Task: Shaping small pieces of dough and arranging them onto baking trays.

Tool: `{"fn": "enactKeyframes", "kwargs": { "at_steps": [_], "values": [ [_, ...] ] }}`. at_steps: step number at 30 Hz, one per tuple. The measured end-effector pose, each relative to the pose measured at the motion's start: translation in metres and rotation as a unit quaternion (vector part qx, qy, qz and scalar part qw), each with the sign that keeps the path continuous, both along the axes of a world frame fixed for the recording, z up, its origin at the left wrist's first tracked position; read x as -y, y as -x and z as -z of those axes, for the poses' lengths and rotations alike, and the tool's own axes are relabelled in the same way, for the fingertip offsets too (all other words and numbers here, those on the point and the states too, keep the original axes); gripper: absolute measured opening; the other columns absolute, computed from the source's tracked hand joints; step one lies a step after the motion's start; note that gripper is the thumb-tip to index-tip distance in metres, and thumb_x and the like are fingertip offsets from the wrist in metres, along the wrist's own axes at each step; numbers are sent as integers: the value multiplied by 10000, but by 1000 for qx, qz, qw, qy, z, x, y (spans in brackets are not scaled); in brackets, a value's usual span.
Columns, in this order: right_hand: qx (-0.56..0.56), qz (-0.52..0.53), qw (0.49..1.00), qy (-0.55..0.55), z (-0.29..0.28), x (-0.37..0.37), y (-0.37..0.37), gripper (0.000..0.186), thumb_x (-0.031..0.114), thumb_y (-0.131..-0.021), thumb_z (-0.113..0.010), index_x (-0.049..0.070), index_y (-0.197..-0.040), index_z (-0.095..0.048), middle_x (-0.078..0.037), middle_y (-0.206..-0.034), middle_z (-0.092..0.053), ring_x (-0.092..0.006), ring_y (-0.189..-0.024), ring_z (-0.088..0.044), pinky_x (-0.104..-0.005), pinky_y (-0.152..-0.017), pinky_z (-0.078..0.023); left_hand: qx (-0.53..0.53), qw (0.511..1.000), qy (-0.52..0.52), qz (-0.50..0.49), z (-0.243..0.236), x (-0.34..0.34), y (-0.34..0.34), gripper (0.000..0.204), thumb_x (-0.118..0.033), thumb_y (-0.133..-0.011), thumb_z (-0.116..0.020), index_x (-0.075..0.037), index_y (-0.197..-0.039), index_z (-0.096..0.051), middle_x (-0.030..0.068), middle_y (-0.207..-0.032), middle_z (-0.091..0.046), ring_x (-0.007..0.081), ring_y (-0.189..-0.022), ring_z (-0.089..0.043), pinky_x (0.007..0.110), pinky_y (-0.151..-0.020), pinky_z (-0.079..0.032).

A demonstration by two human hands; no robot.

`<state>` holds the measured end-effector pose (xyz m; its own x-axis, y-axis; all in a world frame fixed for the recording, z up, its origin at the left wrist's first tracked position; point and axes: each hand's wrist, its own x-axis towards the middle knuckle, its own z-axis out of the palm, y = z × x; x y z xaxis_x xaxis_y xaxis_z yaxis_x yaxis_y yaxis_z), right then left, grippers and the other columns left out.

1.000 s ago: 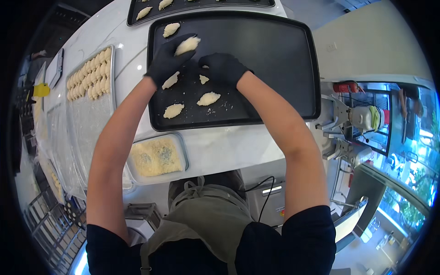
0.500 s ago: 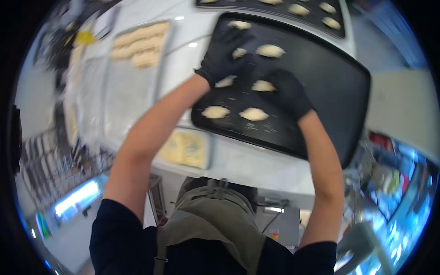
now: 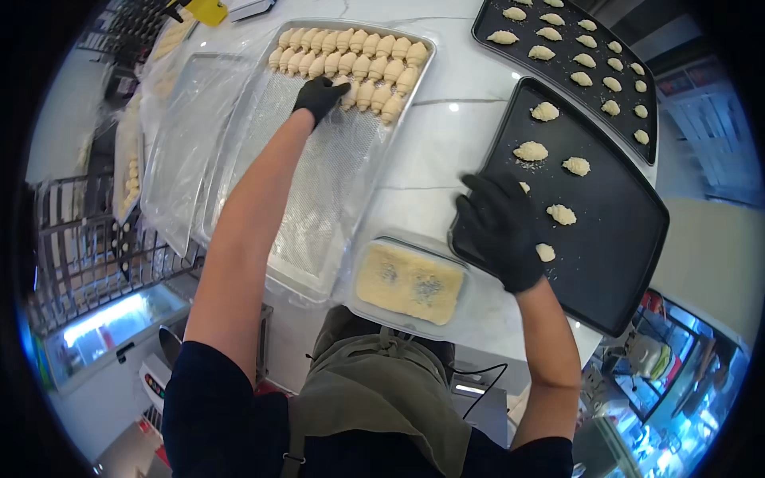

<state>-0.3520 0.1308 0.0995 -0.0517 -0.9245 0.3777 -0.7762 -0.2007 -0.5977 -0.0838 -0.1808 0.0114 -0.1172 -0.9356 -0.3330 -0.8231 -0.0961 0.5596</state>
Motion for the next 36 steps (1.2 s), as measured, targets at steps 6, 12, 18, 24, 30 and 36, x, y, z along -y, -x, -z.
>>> {"fn": "enactKeyframes", "kwargs": {
  "at_steps": [6,12,18,24,30,36],
  "values": [
    [-54,-16,992,113,61,182,-106,450,179,-769,-804,64,-1177,-653,-120,-1116,-654,-266,-1000,-634,-357,-861,-529,-289,946,136,-48,7,-31,-32,475,-177,-842,-723,-13,-1243,-528,169,-1019,-647,250,-867,-633,340,-805,-524],
    [-344,69,931,-98,108,266,-157,590,548,-772,-689,13,-1022,-699,-251,-1456,-457,-497,-1340,-405,-554,-1146,-293,-591,775,-178,-139,-12,-117,-188,497,-175,-960,-590,14,-1398,-453,116,-1165,-613,194,-952,-629,278,-828,-517],
    [-259,-30,962,-77,93,222,-205,256,131,-773,-673,69,-1021,-657,-111,-1114,-682,-297,-946,-657,-397,-847,-533,-520,834,-153,-102,-42,-202,-245,530,-24,-986,-525,1,-1483,-342,176,-1376,-536,271,-1169,-597,367,-1039,-495],
    [416,18,905,-83,29,83,-158,457,78,-894,-637,64,-1343,-550,-79,-1071,-677,-185,-838,-623,-317,-791,-542,-547,804,-234,8,-69,-235,-210,537,7,-866,-562,19,-1396,-474,156,-1274,-606,264,-1088,-633,357,-984,-503],
    [655,149,739,-53,-11,-131,-105,408,-12,-839,-606,-55,-1234,-512,-224,-1206,-603,-325,-1071,-608,-383,-922,-507,-285,885,-78,360,-75,-290,-96,421,-76,-811,-659,-27,-1218,-565,141,-1141,-629,261,-956,-647,343,-847,-523],
    [281,269,917,-87,3,-235,-87,514,-77,-744,-714,20,-1238,-608,-107,-1190,-659,-208,-963,-650,-319,-871,-519,-15,911,130,390,1,-343,0,473,-215,-814,-694,-62,-1230,-532,155,-1080,-622,312,-925,-641,400,-788,-527]
  ]
}}
